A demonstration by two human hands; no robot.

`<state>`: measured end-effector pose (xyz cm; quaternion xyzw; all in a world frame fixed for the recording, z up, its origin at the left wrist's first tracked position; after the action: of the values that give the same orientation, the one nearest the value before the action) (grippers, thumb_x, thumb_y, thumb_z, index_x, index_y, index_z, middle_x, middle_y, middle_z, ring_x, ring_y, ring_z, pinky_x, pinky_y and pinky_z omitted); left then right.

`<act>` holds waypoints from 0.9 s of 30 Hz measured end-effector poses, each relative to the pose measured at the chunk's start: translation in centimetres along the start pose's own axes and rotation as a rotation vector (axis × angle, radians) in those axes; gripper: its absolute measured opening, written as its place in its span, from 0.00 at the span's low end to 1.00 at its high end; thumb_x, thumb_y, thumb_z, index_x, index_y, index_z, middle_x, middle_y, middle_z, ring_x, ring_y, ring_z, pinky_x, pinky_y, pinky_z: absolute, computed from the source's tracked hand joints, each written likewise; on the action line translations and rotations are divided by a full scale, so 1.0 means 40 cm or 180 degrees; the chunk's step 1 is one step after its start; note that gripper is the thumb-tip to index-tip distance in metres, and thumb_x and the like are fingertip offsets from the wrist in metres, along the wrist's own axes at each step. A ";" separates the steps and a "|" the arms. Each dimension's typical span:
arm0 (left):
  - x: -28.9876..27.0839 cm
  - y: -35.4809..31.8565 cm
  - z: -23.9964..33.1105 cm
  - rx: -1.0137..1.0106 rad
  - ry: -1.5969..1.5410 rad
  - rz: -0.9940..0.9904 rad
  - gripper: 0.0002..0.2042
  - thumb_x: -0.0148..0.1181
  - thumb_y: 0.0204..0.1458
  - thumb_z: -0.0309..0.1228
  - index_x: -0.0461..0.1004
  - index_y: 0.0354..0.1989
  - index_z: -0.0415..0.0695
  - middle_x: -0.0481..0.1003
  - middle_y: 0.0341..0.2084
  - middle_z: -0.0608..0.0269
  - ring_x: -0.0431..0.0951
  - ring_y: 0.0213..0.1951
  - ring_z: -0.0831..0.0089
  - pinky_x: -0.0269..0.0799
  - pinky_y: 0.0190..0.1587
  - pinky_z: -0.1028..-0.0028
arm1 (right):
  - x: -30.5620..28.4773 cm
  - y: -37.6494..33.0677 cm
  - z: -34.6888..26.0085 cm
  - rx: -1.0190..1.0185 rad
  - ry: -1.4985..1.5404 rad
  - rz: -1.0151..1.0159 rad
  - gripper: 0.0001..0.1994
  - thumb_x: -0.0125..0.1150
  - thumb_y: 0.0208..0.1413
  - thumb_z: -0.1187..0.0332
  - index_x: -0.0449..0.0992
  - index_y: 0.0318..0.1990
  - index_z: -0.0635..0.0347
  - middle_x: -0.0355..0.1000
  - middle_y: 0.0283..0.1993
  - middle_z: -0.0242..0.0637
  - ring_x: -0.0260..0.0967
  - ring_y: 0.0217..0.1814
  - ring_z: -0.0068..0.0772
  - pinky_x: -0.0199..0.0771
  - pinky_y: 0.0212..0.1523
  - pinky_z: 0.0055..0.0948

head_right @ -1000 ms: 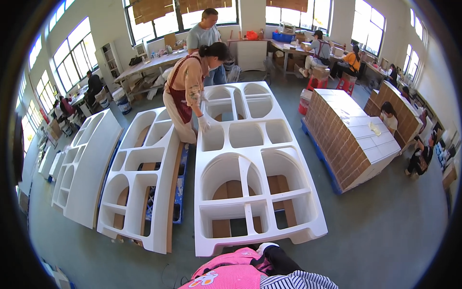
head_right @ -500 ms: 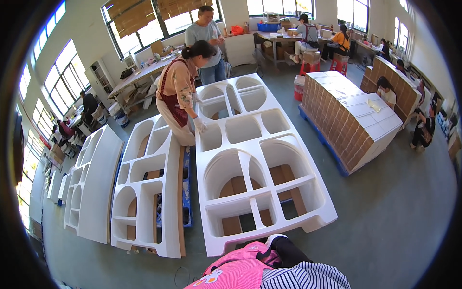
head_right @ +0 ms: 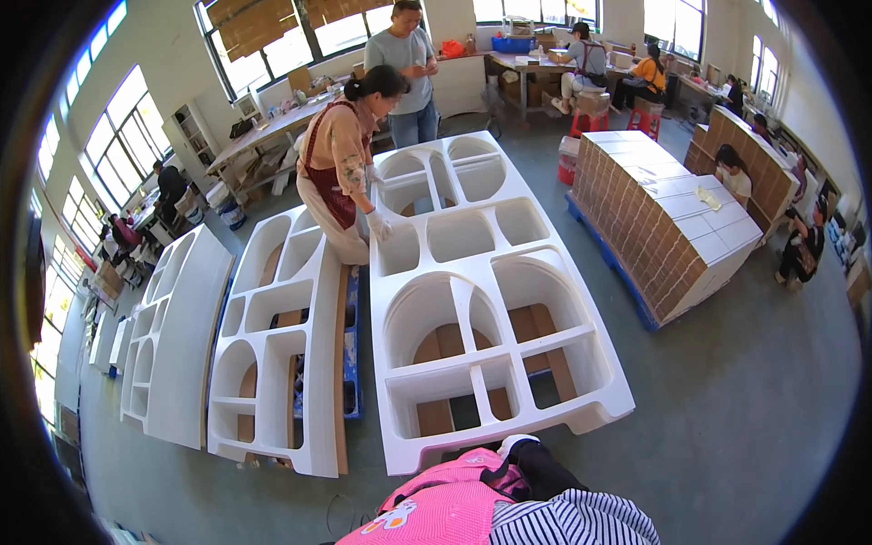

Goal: Inspecting and wiping down finished white furniture shelf units in a factory setting.

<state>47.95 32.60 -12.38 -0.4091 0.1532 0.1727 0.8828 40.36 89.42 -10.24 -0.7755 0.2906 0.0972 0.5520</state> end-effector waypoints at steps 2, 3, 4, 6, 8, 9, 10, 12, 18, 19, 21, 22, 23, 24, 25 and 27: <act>0.019 0.001 0.003 -0.0025 -0.0015 -0.0022 0.21 0.48 0.56 0.49 0.76 0.41 0.43 0.79 0.35 0.46 0.80 0.37 0.49 0.74 0.38 0.58 | -0.008 -0.007 -0.005 -0.0038 -0.0030 -0.0029 0.23 0.56 0.53 0.49 0.80 0.45 0.58 0.77 0.47 0.48 0.73 0.52 0.49 0.70 0.53 0.42; 0.028 0.000 0.004 -0.0038 -0.0021 -0.0032 0.21 0.48 0.56 0.49 0.76 0.41 0.43 0.79 0.35 0.46 0.80 0.38 0.49 0.74 0.38 0.58 | -0.010 -0.011 -0.008 0.0028 0.0011 -0.0019 0.24 0.56 0.51 0.47 0.80 0.45 0.57 0.77 0.48 0.48 0.73 0.52 0.49 0.70 0.54 0.41; 0.032 0.001 0.007 -0.0048 -0.0023 -0.0041 0.21 0.48 0.56 0.49 0.76 0.41 0.43 0.79 0.35 0.46 0.80 0.38 0.49 0.74 0.39 0.58 | -0.010 -0.010 -0.006 0.0097 0.0053 -0.0005 0.26 0.57 0.50 0.45 0.80 0.45 0.57 0.76 0.48 0.48 0.73 0.53 0.49 0.69 0.54 0.40; 0.039 0.003 0.011 -0.0066 -0.0023 -0.0058 0.21 0.48 0.56 0.49 0.76 0.41 0.43 0.79 0.35 0.46 0.80 0.38 0.49 0.74 0.39 0.58 | -0.008 -0.007 -0.003 0.0058 0.0023 -0.0024 0.26 0.57 0.49 0.45 0.80 0.45 0.57 0.76 0.48 0.48 0.73 0.53 0.50 0.69 0.54 0.40; 0.046 0.003 0.013 -0.0093 -0.0027 -0.0071 0.21 0.48 0.56 0.49 0.76 0.42 0.43 0.79 0.35 0.46 0.80 0.38 0.49 0.74 0.39 0.58 | -0.008 -0.005 -0.005 0.0011 -0.0010 -0.0047 0.26 0.57 0.49 0.45 0.80 0.46 0.57 0.76 0.49 0.48 0.73 0.53 0.50 0.69 0.54 0.40; 0.049 0.002 0.015 -0.0106 -0.0028 -0.0079 0.21 0.48 0.56 0.49 0.76 0.42 0.43 0.79 0.35 0.46 0.80 0.38 0.49 0.74 0.39 0.58 | -0.009 -0.005 -0.005 0.0029 0.0007 -0.0054 0.27 0.58 0.49 0.44 0.80 0.46 0.57 0.76 0.49 0.48 0.73 0.53 0.49 0.69 0.54 0.40; 0.054 0.002 0.016 -0.0116 -0.0030 -0.0093 0.21 0.48 0.56 0.49 0.76 0.42 0.43 0.79 0.35 0.45 0.80 0.38 0.49 0.74 0.39 0.58 | -0.005 -0.005 -0.002 0.0053 0.0029 -0.0065 0.27 0.58 0.48 0.44 0.80 0.46 0.57 0.76 0.49 0.47 0.73 0.53 0.49 0.69 0.54 0.40; 0.065 0.001 0.020 -0.0137 -0.0036 -0.0123 0.21 0.48 0.56 0.49 0.76 0.42 0.43 0.79 0.36 0.45 0.80 0.39 0.49 0.74 0.39 0.58 | 0.000 0.000 -0.002 0.0078 0.0029 -0.0055 0.28 0.58 0.48 0.43 0.80 0.46 0.57 0.76 0.49 0.47 0.73 0.53 0.48 0.69 0.54 0.40; 0.137 -0.016 0.027 -0.0230 -0.0120 -0.0228 0.22 0.48 0.55 0.49 0.76 0.43 0.44 0.79 0.36 0.45 0.80 0.39 0.48 0.74 0.40 0.58 | 0.004 0.011 0.005 0.0040 0.0014 -0.0186 0.28 0.58 0.49 0.42 0.80 0.46 0.57 0.77 0.49 0.47 0.73 0.54 0.47 0.70 0.54 0.39; 0.147 -0.019 0.027 -0.0241 -0.0129 -0.0251 0.22 0.48 0.55 0.49 0.76 0.43 0.44 0.79 0.36 0.45 0.80 0.40 0.48 0.74 0.40 0.58 | 0.005 0.024 0.010 -0.0028 -0.0107 -0.0162 0.27 0.57 0.50 0.43 0.80 0.46 0.57 0.77 0.49 0.47 0.73 0.54 0.48 0.70 0.54 0.40; 0.169 -0.026 0.028 -0.0256 -0.0147 -0.0304 0.22 0.48 0.55 0.49 0.76 0.43 0.44 0.79 0.37 0.45 0.80 0.40 0.48 0.74 0.40 0.58 | 0.021 0.034 0.027 -0.0092 -0.0255 -0.0143 0.26 0.55 0.51 0.43 0.80 0.45 0.57 0.77 0.49 0.47 0.73 0.54 0.48 0.69 0.54 0.41; 0.186 -0.021 0.033 -0.0285 -0.0183 -0.0307 0.22 0.48 0.55 0.50 0.76 0.43 0.44 0.79 0.37 0.45 0.80 0.40 0.48 0.74 0.40 0.58 | 0.009 0.026 0.012 -0.0106 -0.0279 -0.0178 0.26 0.55 0.51 0.43 0.80 0.45 0.57 0.77 0.49 0.47 0.73 0.54 0.48 0.69 0.54 0.41; 0.204 -0.020 0.033 -0.0309 -0.0214 -0.0312 0.22 0.48 0.55 0.50 0.76 0.43 0.44 0.79 0.37 0.45 0.80 0.40 0.48 0.74 0.40 0.58 | -0.004 0.013 0.000 -0.0012 -0.0187 -0.0191 0.27 0.55 0.51 0.44 0.80 0.46 0.57 0.76 0.49 0.47 0.73 0.54 0.48 0.69 0.55 0.41; 0.225 -0.020 0.033 -0.0328 -0.0247 -0.0323 0.22 0.48 0.55 0.50 0.76 0.43 0.44 0.79 0.37 0.45 0.80 0.40 0.48 0.74 0.40 0.58 | -0.011 -0.001 -0.011 0.0090 -0.0095 -0.0204 0.27 0.55 0.51 0.44 0.80 0.46 0.57 0.76 0.49 0.47 0.73 0.54 0.48 0.69 0.55 0.41; 0.237 -0.020 0.029 -0.0327 -0.0248 -0.0354 0.22 0.48 0.55 0.50 0.76 0.43 0.44 0.79 0.37 0.45 0.80 0.40 0.48 0.74 0.41 0.58 | -0.005 0.004 -0.004 0.0028 -0.0125 -0.0223 0.26 0.54 0.51 0.44 0.80 0.46 0.56 0.76 0.49 0.47 0.73 0.54 0.49 0.69 0.55 0.41; 0.257 -0.024 0.025 -0.0335 -0.0265 -0.0415 0.22 0.48 0.55 0.50 0.76 0.44 0.44 0.79 0.37 0.45 0.80 0.41 0.48 0.74 0.41 0.58 | 0.003 0.016 0.010 -0.0038 -0.0228 -0.0222 0.26 0.54 0.52 0.44 0.80 0.46 0.57 0.76 0.49 0.47 0.72 0.54 0.49 0.69 0.55 0.41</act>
<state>57.69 34.66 -15.36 -0.4565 0.0802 0.1395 0.8750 40.16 89.60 -10.96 -0.7845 0.2428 0.1072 0.5604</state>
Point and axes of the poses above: each hand's wrist, its own y-axis towards the middle knuckle, its own x-axis out of the palm, z = x × y, the point moved 1 cm from there along y, towards the middle knuckle
